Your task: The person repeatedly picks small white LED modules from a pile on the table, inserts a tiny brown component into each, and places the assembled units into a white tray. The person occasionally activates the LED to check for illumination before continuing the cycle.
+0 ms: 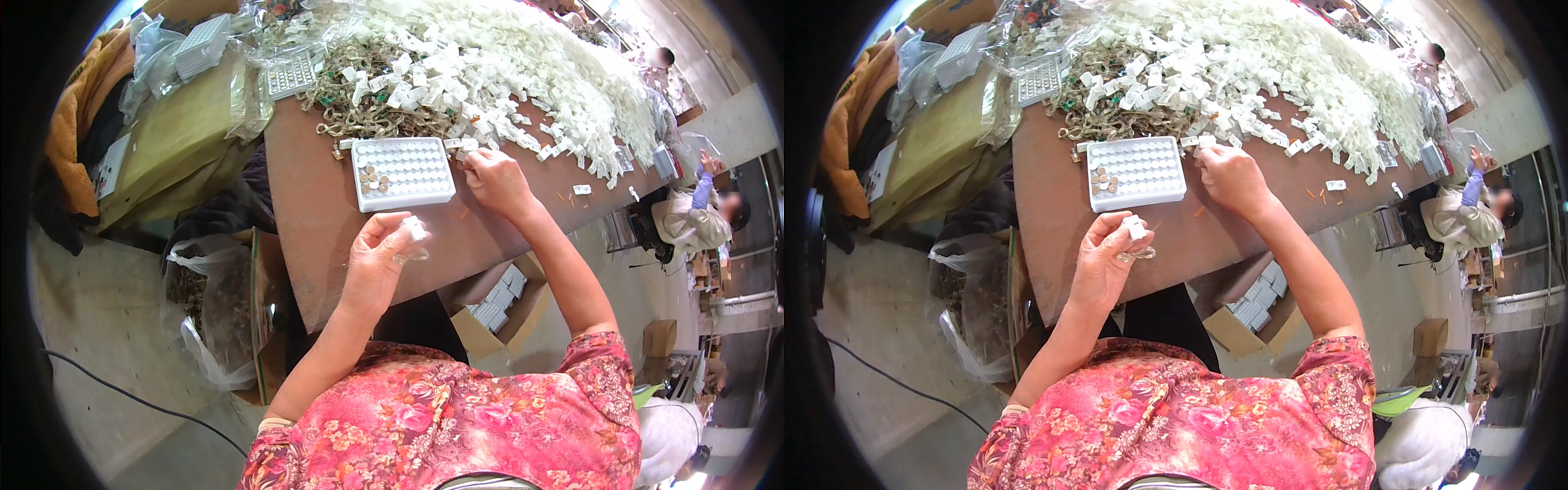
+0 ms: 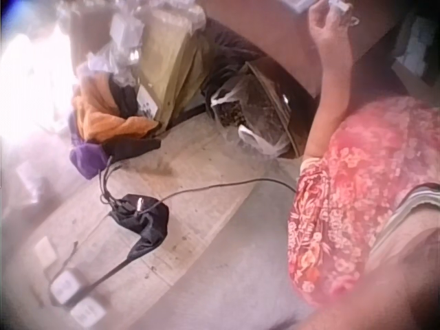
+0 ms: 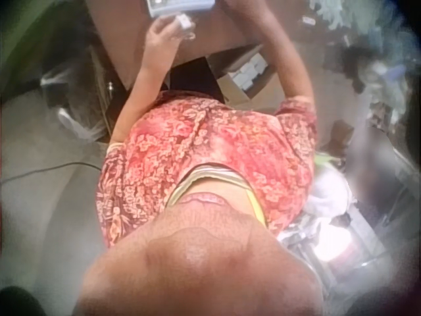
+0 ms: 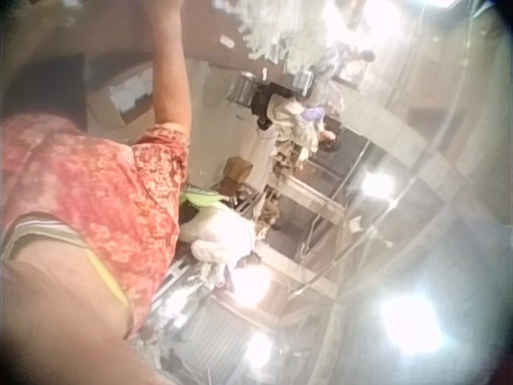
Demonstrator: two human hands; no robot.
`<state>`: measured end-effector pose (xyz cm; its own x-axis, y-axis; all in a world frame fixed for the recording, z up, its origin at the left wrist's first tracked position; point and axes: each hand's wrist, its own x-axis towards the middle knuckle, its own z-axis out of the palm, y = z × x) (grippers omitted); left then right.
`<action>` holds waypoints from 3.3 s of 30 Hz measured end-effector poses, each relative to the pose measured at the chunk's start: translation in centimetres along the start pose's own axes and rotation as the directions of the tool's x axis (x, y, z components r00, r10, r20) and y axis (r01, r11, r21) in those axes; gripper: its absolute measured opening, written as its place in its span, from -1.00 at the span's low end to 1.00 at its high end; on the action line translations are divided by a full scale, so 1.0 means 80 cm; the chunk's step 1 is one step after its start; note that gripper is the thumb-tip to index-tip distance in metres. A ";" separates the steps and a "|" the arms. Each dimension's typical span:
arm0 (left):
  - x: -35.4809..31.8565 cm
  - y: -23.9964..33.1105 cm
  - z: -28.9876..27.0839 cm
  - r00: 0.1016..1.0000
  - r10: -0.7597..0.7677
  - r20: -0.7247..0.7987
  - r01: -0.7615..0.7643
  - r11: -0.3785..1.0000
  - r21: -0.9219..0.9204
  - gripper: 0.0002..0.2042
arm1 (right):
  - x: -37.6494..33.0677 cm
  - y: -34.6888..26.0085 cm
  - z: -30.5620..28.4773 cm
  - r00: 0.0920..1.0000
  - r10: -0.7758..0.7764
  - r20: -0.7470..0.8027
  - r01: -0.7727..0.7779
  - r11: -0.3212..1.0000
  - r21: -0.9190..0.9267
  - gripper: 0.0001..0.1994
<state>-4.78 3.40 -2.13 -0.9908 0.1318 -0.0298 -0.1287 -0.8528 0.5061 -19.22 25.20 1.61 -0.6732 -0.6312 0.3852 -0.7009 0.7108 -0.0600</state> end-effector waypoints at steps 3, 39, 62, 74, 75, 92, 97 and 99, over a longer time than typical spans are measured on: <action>-0.001 -0.001 0.002 1.000 -0.007 -0.010 0.007 1.000 0.008 -0.82 | -0.001 -0.012 -0.015 0.934 0.337 0.116 -0.354 0.916 0.191 -0.85; 0.002 0.000 0.003 0.999 -0.043 0.015 0.042 0.996 0.075 -0.74 | -0.016 -0.152 -0.050 0.933 0.311 0.181 -0.339 0.593 0.730 -0.94; 0.000 -0.005 -0.001 0.996 -0.085 0.013 0.086 0.996 -0.012 -0.75 | -0.020 -0.165 -0.047 0.959 0.283 0.012 -0.215 0.701 0.680 -0.94; -0.019 0.027 0.022 1.000 -0.002 0.009 -0.002 0.890 0.456 -0.80 | -0.037 -0.160 -0.063 0.959 0.283 -0.026 -0.200 0.735 0.647 -0.90; -0.023 0.046 0.028 0.998 0.023 0.058 -0.053 0.806 0.589 -0.82 | -0.046 -0.162 -0.064 0.920 0.391 -0.024 -0.255 0.643 0.722 -0.89; 0.251 0.184 0.011 0.915 0.389 0.109 0.100 -0.479 0.872 -0.63 | -0.120 -0.156 -0.071 0.812 0.580 0.071 -0.446 0.538 0.715 -0.92; 0.260 0.201 -0.007 0.954 0.285 0.097 0.023 -0.388 0.921 -0.66 | -0.082 -0.137 -0.067 0.865 0.501 0.034 -0.379 0.608 0.698 -0.93; 0.253 0.200 -0.012 0.946 0.286 0.152 -0.049 -0.337 0.940 -0.74 | -0.050 -0.116 -0.061 0.882 0.472 -0.002 -0.341 0.640 0.688 -0.93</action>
<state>-26.93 -8.06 4.58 -0.9680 -0.0425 0.2471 0.1304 0.7564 0.6410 -8.90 22.65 5.16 -0.9236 -0.2207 0.3135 -0.3818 0.4566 -0.8036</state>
